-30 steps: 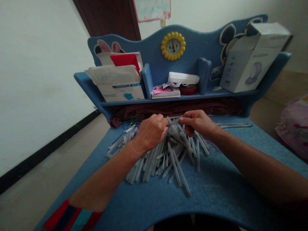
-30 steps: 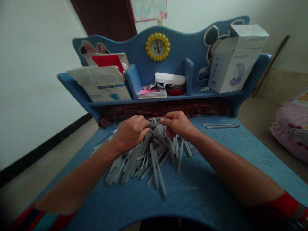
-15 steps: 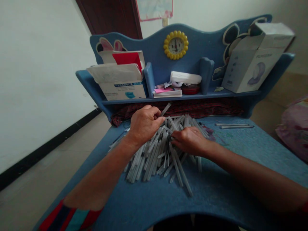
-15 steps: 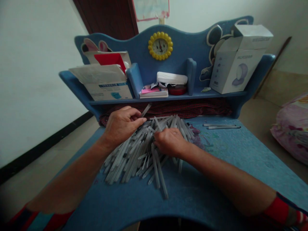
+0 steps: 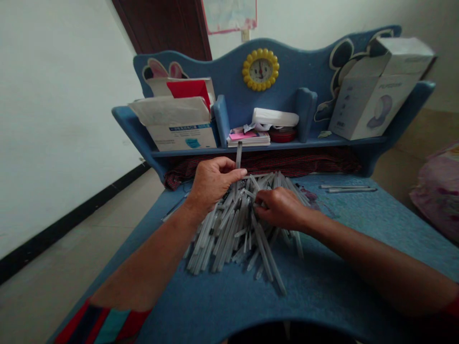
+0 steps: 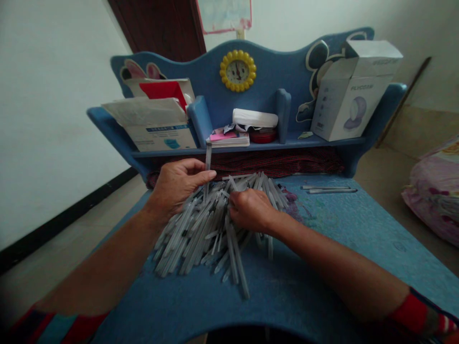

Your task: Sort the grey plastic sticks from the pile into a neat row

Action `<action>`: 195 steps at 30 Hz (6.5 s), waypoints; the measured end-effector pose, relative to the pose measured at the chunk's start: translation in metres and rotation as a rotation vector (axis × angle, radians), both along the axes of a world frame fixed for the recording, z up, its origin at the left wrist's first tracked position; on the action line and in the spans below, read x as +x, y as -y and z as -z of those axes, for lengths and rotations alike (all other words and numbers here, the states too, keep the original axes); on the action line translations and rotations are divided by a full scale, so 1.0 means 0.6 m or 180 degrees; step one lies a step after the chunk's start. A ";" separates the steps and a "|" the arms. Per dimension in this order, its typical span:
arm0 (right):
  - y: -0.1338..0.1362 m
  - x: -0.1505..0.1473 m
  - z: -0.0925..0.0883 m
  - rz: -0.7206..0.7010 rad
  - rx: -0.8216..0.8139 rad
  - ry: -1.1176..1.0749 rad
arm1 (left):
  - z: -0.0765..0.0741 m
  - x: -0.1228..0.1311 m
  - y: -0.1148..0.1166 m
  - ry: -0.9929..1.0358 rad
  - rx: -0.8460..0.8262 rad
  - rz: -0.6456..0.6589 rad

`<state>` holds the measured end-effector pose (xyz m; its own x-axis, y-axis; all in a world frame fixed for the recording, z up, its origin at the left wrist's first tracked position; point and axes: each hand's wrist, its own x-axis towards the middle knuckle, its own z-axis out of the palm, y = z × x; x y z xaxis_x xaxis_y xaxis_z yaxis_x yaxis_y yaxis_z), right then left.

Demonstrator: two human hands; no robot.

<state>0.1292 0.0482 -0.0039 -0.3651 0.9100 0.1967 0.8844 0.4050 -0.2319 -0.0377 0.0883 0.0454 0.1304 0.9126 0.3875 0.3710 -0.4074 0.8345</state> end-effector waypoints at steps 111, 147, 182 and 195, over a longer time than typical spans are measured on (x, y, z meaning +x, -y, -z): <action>-0.003 0.012 0.001 -0.0719 -0.0571 -0.3305 | 0.007 0.033 0.029 0.1338 -0.0904 0.0554; 0.028 0.187 -0.030 0.0933 0.0158 0.2001 | 0.024 0.026 0.019 -0.0884 -0.0369 0.0666; 0.027 0.195 0.008 0.1199 -0.0397 0.1677 | 0.061 0.017 -0.004 -0.2988 0.1148 0.0526; 0.007 0.032 -0.041 0.0052 -0.0607 0.0985 | 0.049 0.013 0.001 -0.2929 0.1152 0.0394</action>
